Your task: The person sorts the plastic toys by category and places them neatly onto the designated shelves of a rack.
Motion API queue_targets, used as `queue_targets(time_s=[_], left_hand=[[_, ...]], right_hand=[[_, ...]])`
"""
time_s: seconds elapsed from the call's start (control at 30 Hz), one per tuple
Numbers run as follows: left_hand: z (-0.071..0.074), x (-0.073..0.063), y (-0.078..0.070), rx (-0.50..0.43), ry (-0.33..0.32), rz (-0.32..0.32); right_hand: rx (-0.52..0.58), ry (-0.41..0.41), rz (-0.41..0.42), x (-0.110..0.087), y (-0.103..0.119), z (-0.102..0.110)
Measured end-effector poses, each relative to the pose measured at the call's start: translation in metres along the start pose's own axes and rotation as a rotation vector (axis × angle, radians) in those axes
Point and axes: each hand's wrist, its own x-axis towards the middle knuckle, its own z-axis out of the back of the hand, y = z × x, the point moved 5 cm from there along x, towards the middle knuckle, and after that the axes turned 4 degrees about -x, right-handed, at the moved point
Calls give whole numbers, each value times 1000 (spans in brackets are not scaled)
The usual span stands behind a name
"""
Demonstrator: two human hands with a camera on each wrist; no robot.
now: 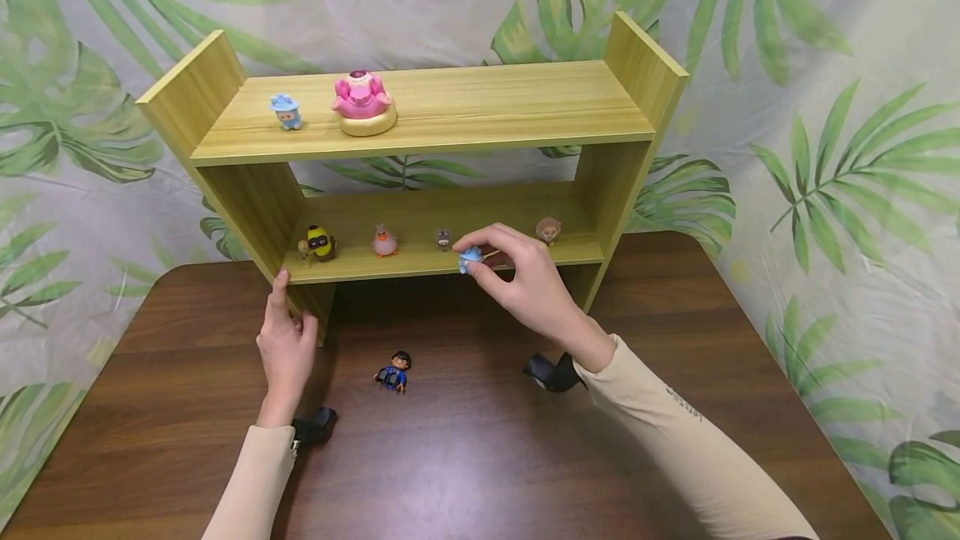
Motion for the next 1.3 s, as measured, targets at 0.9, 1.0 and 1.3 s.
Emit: queue_targets(time_s=[0.9, 1.0, 1.3], left_hand=[[0, 0, -1, -12, 0, 1], [0, 0, -1, -13, -7, 0], [1, 0, -1, -8, -9, -7]], right_hand=[[12, -116, 92, 30, 33, 32], [14, -130, 114, 32, 38, 36], [8, -175, 178, 43, 52, 50]])
